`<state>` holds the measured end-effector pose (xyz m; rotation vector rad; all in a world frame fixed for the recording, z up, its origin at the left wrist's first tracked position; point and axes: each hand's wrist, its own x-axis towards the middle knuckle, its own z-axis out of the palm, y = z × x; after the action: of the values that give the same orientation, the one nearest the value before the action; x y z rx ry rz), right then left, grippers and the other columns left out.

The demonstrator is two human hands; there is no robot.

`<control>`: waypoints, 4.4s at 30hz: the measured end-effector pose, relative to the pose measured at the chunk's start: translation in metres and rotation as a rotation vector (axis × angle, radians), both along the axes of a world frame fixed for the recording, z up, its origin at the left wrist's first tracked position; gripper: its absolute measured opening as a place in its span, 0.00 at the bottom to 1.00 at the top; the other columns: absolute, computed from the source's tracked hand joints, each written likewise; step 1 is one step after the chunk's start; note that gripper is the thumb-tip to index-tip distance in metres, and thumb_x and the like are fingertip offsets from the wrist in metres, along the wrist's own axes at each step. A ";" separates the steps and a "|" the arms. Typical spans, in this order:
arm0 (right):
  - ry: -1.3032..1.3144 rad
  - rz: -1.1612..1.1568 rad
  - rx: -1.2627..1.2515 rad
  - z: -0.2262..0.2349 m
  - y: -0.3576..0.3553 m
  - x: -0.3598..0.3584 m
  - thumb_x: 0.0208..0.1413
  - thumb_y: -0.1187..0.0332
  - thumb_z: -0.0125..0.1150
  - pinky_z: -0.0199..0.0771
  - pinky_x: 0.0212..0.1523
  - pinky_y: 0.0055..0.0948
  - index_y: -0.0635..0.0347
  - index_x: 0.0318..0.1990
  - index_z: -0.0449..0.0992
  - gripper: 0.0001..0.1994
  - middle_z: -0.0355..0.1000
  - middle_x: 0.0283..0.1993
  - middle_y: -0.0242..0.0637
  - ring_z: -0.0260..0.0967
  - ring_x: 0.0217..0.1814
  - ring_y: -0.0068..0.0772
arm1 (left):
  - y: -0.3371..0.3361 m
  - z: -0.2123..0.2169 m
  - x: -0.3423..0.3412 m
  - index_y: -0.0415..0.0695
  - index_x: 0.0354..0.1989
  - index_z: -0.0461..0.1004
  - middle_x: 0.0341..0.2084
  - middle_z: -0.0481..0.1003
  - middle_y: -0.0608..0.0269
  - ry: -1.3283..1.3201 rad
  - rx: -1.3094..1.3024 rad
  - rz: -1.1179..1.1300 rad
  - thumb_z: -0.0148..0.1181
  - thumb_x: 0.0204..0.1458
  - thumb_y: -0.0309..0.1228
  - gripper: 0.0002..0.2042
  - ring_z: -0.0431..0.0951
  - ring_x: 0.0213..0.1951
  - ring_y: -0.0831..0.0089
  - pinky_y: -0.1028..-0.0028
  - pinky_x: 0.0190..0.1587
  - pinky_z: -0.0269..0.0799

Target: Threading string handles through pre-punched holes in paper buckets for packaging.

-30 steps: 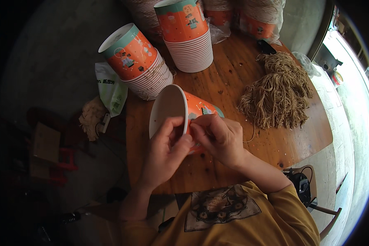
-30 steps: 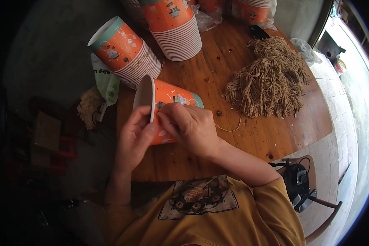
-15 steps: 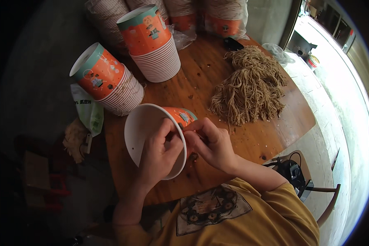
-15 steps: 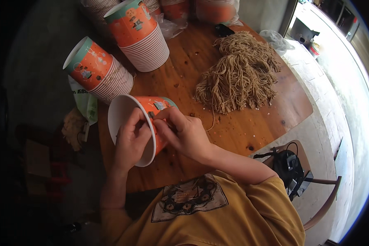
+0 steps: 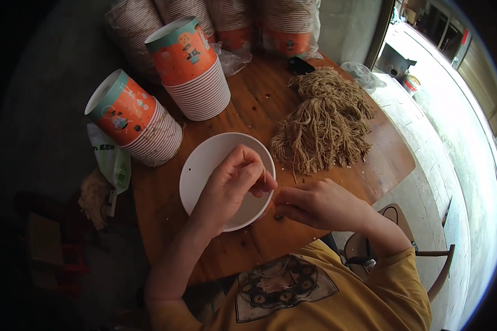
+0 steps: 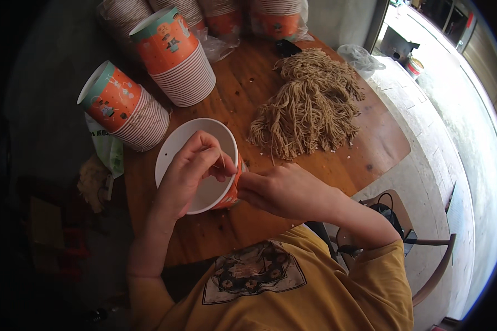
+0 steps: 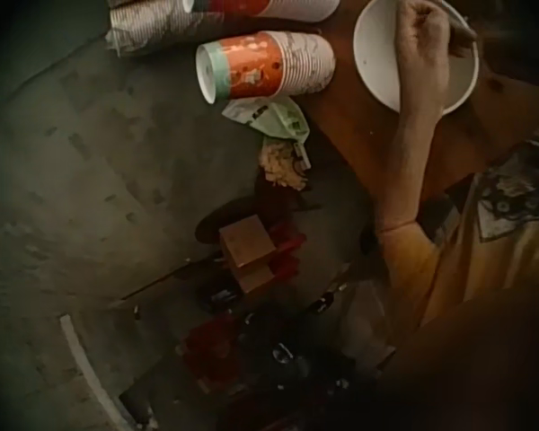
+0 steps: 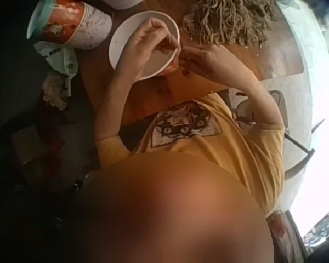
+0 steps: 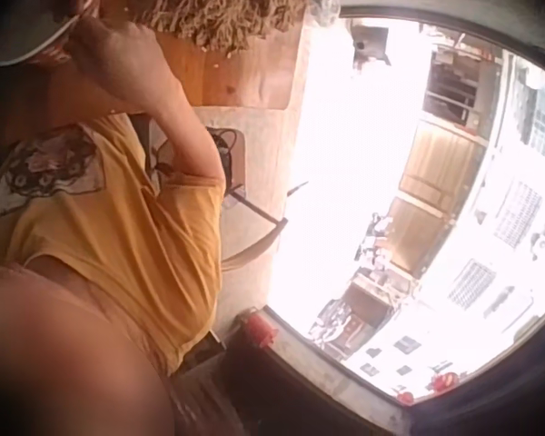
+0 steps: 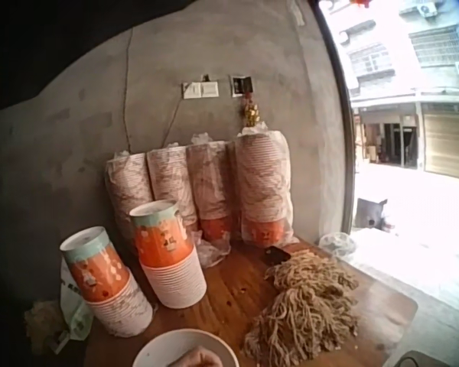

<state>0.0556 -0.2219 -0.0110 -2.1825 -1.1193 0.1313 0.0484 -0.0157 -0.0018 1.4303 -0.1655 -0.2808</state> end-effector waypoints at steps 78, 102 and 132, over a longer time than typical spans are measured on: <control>0.791 -0.164 0.533 -0.022 -0.022 0.029 0.60 0.65 0.55 0.62 0.33 0.14 0.60 0.41 0.68 0.09 0.66 0.34 0.24 0.60 0.33 0.11 | -0.039 -0.012 0.001 0.41 0.40 0.64 0.31 0.70 0.67 -0.033 0.175 0.040 0.54 0.54 0.22 0.08 0.72 0.34 0.82 0.80 0.40 0.69; 0.437 -0.217 0.328 -0.013 -0.027 0.028 0.53 0.69 0.59 0.70 0.31 0.29 0.62 0.35 0.72 0.07 0.70 0.30 0.37 0.70 0.29 0.34 | -0.029 0.002 0.036 0.42 0.39 0.62 0.34 0.67 0.65 0.377 0.084 -0.322 0.55 0.46 0.18 0.13 0.71 0.34 0.80 0.78 0.38 0.71; -0.161 -0.309 0.292 -0.026 -0.023 0.011 0.43 0.72 0.63 0.71 0.26 0.35 0.55 0.33 0.68 0.10 0.64 0.31 0.35 0.69 0.29 0.40 | -0.042 -0.009 0.016 0.39 0.36 0.65 0.37 0.63 0.59 -0.508 0.688 -0.136 0.54 0.48 0.18 0.09 0.74 0.36 0.68 0.71 0.39 0.73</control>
<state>0.0664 -0.2449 -0.0365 -2.0947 -0.8111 -0.3293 0.0648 -0.0582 -0.0110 2.1626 -0.6280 -0.0746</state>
